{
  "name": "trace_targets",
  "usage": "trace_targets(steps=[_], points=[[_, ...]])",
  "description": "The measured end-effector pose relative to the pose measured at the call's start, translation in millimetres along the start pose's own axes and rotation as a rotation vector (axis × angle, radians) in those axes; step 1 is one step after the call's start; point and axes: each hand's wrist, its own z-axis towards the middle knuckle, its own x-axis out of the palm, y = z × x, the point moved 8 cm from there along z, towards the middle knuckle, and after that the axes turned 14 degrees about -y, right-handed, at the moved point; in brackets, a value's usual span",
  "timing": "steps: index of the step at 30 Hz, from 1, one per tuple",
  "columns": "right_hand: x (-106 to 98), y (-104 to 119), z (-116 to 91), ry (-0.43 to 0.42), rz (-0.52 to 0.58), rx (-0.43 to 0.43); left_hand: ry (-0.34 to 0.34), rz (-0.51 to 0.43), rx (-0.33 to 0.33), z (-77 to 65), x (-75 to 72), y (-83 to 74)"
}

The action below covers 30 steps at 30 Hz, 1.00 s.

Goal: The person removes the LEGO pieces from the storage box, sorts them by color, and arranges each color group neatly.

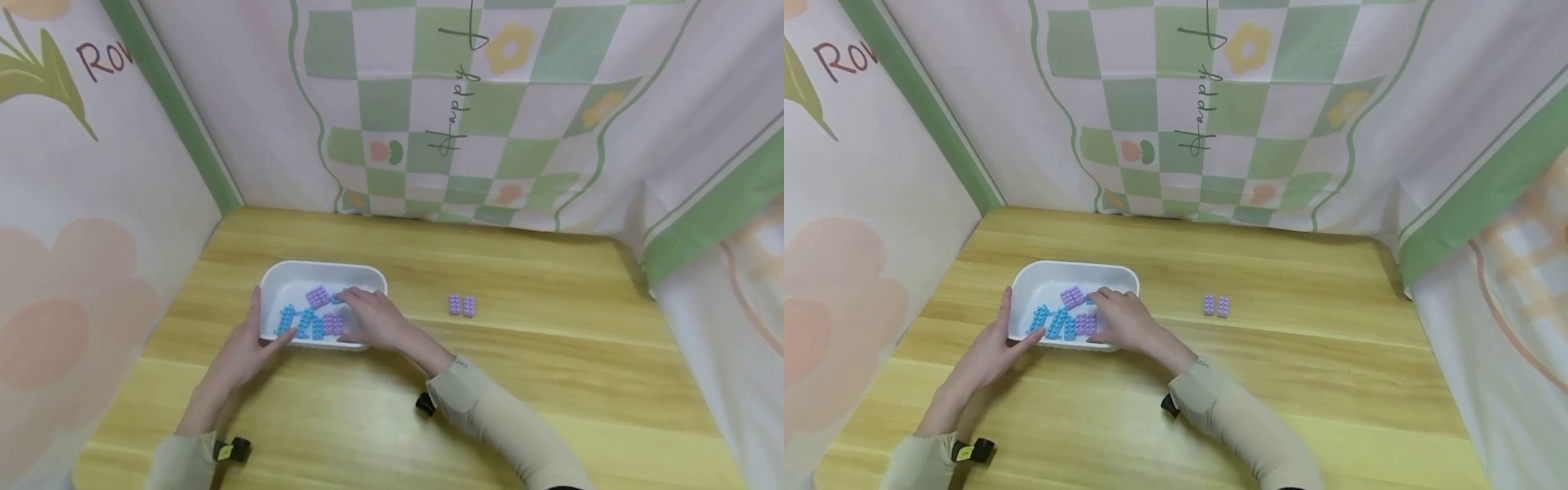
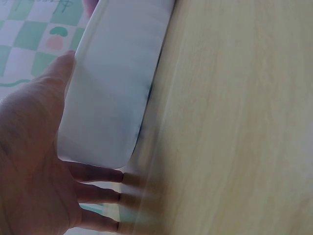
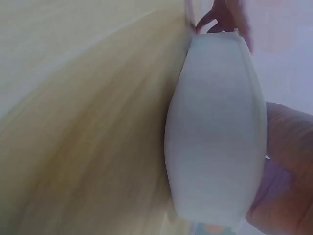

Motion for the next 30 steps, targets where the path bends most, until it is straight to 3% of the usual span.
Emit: trace_targets(steps=[5, 18, 30], points=[[5, 1, 6, 0.010, -0.097, -0.002, -0.001, 0.002, 0.006, 1.4, -0.7, -1.2], [12, 6, 12, 0.013, -0.224, 0.021, 0.011, -0.005, -0.001, 0.8, -1.2, -0.4], [18, 7, 18, 0.015, -0.218, 0.036, 0.010, -0.006, -0.008, 0.6, -1.5, 0.5]])
